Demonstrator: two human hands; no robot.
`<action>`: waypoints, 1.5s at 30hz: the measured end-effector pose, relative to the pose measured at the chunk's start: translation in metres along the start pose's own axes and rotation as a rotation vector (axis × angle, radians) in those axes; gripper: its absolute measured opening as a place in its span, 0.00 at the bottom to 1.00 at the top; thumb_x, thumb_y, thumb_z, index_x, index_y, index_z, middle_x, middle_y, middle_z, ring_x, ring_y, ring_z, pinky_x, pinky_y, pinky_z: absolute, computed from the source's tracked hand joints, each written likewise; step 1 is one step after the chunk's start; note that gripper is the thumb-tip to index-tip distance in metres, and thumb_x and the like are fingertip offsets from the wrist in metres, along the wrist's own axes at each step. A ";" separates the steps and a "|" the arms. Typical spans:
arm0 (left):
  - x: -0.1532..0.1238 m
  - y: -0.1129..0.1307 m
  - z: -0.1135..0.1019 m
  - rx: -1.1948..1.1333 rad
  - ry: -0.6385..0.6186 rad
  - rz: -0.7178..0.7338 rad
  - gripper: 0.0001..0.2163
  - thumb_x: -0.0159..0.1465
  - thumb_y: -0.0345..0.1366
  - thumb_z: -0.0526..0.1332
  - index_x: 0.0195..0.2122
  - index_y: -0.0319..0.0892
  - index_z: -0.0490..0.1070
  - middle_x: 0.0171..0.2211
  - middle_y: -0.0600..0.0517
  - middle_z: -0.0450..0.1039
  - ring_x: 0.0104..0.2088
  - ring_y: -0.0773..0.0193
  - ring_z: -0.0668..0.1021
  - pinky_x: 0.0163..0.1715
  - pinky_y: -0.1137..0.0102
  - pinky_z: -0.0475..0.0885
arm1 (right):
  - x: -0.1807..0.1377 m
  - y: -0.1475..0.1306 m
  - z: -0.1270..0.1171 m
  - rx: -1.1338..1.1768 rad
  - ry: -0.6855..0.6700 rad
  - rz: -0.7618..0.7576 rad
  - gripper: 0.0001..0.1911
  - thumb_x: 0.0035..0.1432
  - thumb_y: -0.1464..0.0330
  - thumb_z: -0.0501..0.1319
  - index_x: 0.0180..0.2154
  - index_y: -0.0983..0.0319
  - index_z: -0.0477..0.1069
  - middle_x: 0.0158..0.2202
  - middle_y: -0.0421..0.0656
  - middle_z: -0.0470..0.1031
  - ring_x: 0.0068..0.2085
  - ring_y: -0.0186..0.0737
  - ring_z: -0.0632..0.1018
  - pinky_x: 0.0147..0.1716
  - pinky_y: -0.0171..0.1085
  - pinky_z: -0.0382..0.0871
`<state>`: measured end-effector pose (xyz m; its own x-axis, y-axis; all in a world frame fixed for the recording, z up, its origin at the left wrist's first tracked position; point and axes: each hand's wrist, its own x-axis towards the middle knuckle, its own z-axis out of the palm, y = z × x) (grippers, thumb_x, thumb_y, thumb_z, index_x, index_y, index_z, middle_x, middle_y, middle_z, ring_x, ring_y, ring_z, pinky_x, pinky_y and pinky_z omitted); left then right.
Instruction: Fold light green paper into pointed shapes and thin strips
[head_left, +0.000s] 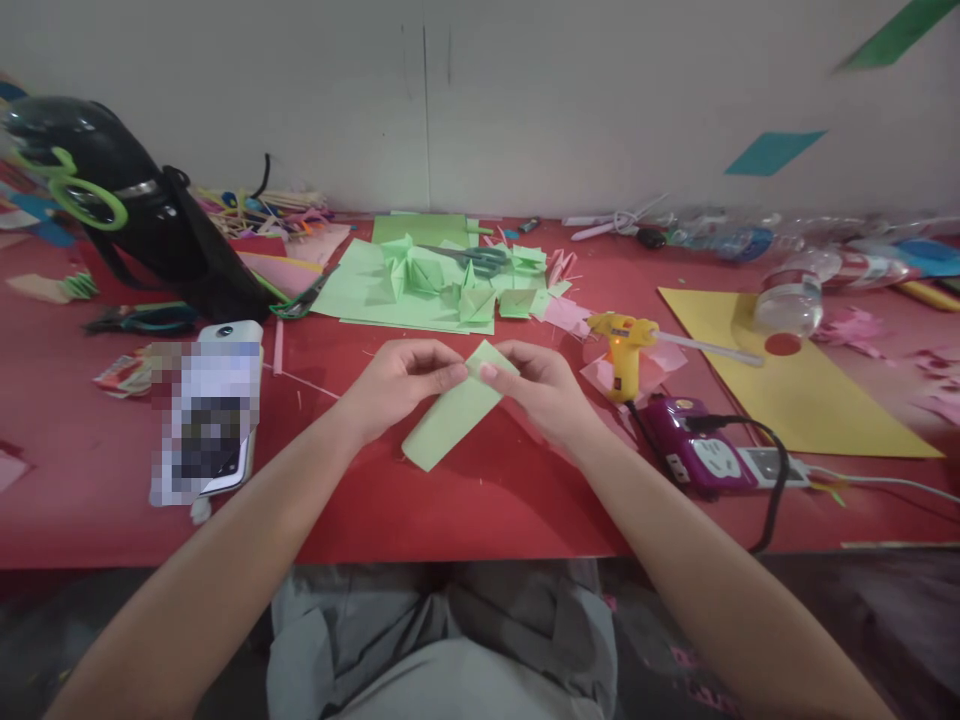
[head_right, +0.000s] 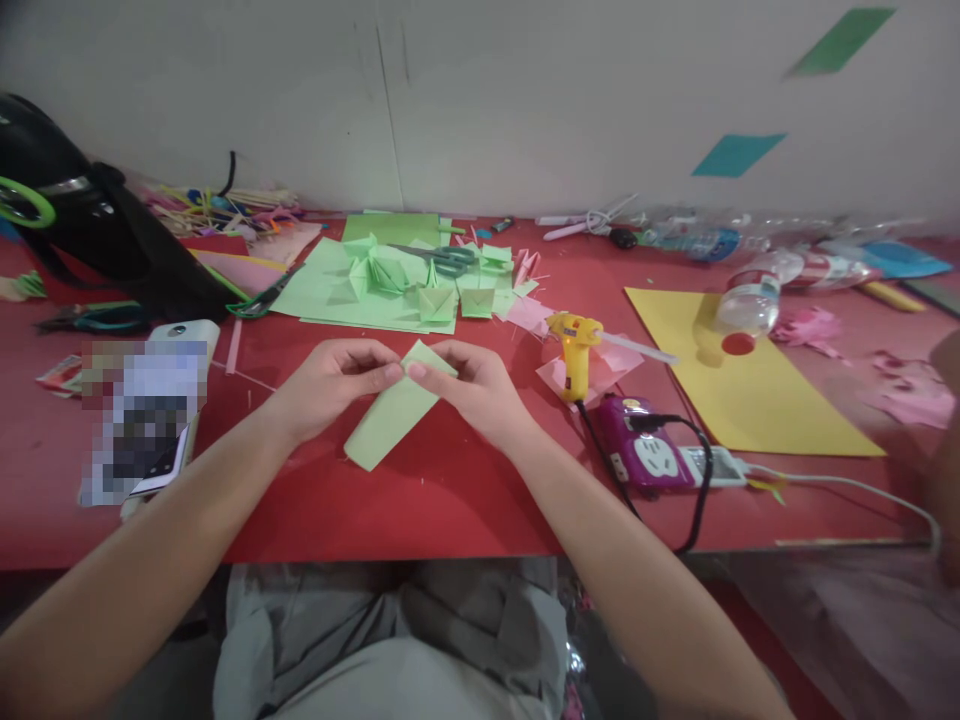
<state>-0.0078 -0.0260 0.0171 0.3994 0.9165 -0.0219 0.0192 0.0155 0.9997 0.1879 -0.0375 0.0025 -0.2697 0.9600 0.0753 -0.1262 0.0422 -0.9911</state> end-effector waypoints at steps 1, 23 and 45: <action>0.001 -0.001 0.001 -0.029 0.047 0.029 0.12 0.56 0.44 0.71 0.32 0.40 0.78 0.30 0.52 0.77 0.31 0.67 0.76 0.33 0.72 0.71 | 0.000 0.000 0.001 0.017 -0.030 0.007 0.15 0.52 0.59 0.71 0.39 0.60 0.78 0.35 0.41 0.80 0.38 0.38 0.79 0.41 0.38 0.73; 0.005 -0.012 0.002 -0.130 0.047 0.057 0.18 0.53 0.36 0.73 0.46 0.43 0.79 0.38 0.49 0.79 0.35 0.64 0.78 0.32 0.71 0.75 | 0.004 0.009 0.004 -0.013 0.049 0.027 0.16 0.52 0.56 0.69 0.37 0.62 0.78 0.36 0.44 0.81 0.34 0.40 0.79 0.33 0.38 0.73; 0.006 -0.015 0.002 -0.210 0.081 0.059 0.14 0.51 0.35 0.74 0.40 0.42 0.80 0.38 0.49 0.80 0.35 0.64 0.79 0.36 0.69 0.75 | 0.003 0.009 0.003 -0.013 0.048 0.013 0.17 0.53 0.56 0.69 0.39 0.61 0.79 0.37 0.43 0.80 0.37 0.39 0.78 0.35 0.36 0.72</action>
<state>-0.0039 -0.0217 0.0017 0.3189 0.9473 0.0295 -0.1964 0.0356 0.9799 0.1827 -0.0349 -0.0061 -0.2253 0.9726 0.0575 -0.1108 0.0330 -0.9933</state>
